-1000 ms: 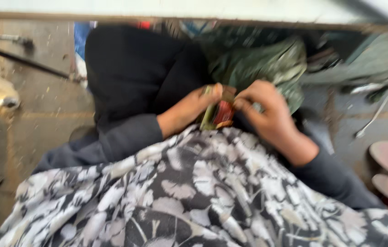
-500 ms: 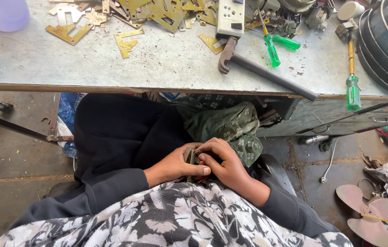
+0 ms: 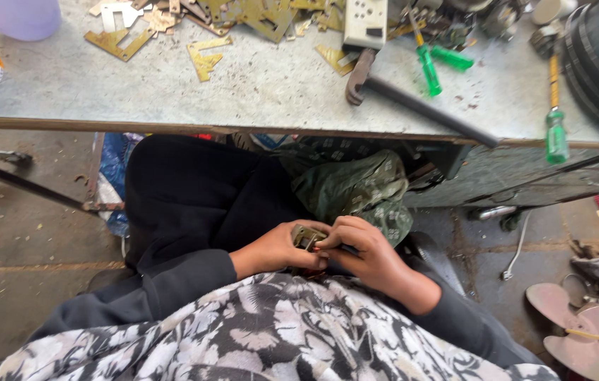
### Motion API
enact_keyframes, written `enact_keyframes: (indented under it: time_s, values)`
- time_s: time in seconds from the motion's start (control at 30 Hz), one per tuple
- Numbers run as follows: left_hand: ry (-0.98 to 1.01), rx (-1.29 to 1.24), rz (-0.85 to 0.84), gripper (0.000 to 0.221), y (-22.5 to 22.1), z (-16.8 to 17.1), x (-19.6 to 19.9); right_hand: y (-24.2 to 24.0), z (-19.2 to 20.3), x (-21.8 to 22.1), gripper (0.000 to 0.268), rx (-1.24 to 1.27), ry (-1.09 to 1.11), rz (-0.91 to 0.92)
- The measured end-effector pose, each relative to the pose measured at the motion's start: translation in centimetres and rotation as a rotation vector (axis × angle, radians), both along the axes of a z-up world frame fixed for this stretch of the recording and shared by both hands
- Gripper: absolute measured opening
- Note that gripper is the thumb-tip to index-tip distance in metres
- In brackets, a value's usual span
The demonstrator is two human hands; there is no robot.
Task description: The person repairs a transformer by using a hammer to seat metal plates around the copper coil, then wraps tape around the assembly and uses a screwdriver to tighten the housing.
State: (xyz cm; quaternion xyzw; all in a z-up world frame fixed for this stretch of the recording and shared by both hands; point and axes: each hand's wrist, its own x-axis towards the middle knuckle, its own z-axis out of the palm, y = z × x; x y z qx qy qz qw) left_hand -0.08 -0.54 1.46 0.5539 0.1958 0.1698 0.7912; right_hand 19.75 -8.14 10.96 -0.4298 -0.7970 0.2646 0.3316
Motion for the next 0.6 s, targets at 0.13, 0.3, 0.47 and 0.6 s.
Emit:
enact_keyframes:
  time_s: [0.13, 0.3, 0.47, 0.6]
  values:
    - [-0.108, -0.180, -0.062, 0.061, 0.1, -0.7, 0.3, 0.1, 0.7, 0.3, 0.020, 0.077, -0.018, 0.107]
    - [-0.074, -0.083, -0.010, 0.068, 0.0, -2.2, -0.6, -1.4, -0.7, 2.1, 0.022, 0.065, -0.053, 0.180]
    - [-0.042, -0.182, -0.037, 0.067, 0.3, -0.6, -1.1, -2.0, -0.9, 3.0, 0.028, 0.107, -0.120, 0.212]
    - [-0.058, -0.265, -0.047, 0.065, 0.9, -0.3, -0.8, -1.4, -0.9, 2.9, 0.027, 0.057, -0.104, 0.188]
